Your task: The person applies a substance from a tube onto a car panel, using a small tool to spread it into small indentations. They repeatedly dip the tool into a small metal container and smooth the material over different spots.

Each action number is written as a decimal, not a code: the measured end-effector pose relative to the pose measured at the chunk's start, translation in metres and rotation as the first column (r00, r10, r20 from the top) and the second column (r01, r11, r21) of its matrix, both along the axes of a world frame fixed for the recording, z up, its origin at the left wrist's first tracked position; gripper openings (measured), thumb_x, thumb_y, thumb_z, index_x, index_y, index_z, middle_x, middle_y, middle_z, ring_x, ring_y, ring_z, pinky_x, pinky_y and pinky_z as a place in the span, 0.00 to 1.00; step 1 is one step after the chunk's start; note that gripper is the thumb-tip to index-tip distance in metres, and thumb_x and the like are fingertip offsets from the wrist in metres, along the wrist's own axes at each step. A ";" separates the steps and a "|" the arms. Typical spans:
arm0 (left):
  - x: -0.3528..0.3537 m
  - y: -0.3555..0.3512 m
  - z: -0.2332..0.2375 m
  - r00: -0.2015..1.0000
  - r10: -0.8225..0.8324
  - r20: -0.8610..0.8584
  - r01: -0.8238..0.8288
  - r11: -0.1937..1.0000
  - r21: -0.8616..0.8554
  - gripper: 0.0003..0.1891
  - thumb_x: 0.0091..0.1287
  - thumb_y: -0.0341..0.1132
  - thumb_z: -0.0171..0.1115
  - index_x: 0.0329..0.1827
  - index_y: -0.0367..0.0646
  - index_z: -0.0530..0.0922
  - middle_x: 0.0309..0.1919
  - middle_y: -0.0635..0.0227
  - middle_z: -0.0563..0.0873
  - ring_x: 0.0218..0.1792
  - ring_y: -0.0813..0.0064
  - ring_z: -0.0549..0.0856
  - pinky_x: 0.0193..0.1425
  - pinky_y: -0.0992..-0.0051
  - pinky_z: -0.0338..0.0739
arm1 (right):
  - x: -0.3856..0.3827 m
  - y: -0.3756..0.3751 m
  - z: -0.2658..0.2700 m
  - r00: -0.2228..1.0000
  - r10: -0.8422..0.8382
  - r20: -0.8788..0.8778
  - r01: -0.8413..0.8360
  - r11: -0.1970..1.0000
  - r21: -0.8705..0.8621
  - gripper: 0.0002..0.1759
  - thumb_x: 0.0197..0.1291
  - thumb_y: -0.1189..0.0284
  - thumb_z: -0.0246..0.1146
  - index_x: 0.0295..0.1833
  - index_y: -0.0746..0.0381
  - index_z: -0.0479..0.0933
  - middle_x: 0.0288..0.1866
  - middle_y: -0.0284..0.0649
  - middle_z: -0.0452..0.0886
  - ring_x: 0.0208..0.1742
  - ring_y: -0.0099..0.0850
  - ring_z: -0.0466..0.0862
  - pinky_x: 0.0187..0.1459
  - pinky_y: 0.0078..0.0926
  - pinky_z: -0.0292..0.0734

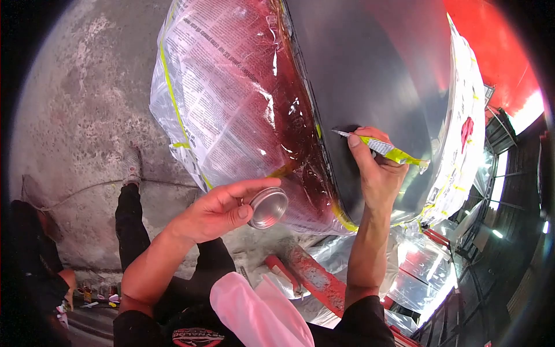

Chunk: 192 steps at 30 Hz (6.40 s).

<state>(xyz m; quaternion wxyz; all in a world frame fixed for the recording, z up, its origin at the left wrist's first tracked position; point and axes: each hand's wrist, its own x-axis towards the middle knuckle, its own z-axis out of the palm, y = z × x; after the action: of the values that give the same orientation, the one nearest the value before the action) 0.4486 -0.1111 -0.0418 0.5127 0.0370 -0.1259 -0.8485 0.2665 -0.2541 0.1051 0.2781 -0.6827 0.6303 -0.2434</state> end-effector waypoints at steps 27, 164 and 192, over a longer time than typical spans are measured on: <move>-0.002 -0.003 0.003 1.000 0.008 0.008 -0.008 1.000 0.007 0.28 0.75 0.37 0.54 0.75 0.36 0.60 0.62 0.62 0.77 0.63 0.74 0.76 0.69 0.71 0.66 | -0.011 0.001 0.008 0.989 -0.047 0.137 0.053 0.998 -0.042 0.08 0.54 0.82 0.69 0.42 0.68 0.83 0.42 0.41 0.84 0.44 0.26 0.82 0.49 0.23 0.75; -0.014 -0.032 0.025 0.996 0.021 -0.087 -0.025 0.999 -0.046 0.29 0.77 0.35 0.50 0.76 0.34 0.54 0.65 0.59 0.74 0.66 0.69 0.74 0.70 0.65 0.67 | 0.003 0.075 0.020 0.953 0.303 -0.007 -0.303 0.952 0.034 0.09 0.46 0.84 0.71 0.37 0.67 0.85 0.36 0.43 0.86 0.47 0.34 0.83 0.46 0.29 0.78; -0.019 0.000 0.014 0.993 -0.075 -0.088 0.077 0.997 0.029 0.31 0.75 0.38 0.53 0.76 0.37 0.55 0.69 0.42 0.68 0.69 0.52 0.71 0.73 0.54 0.62 | -0.080 0.057 0.045 0.655 -0.108 0.748 0.138 0.990 0.022 0.10 0.61 0.82 0.62 0.48 0.68 0.80 0.44 0.44 0.84 0.48 0.36 0.84 0.57 0.37 0.74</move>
<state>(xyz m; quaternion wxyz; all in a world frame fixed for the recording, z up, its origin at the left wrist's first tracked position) 0.4293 -0.1114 -0.0274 0.4843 0.0034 -0.0912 -0.8701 0.1866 -0.1971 0.1504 0.4822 -0.4837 0.5010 -0.5315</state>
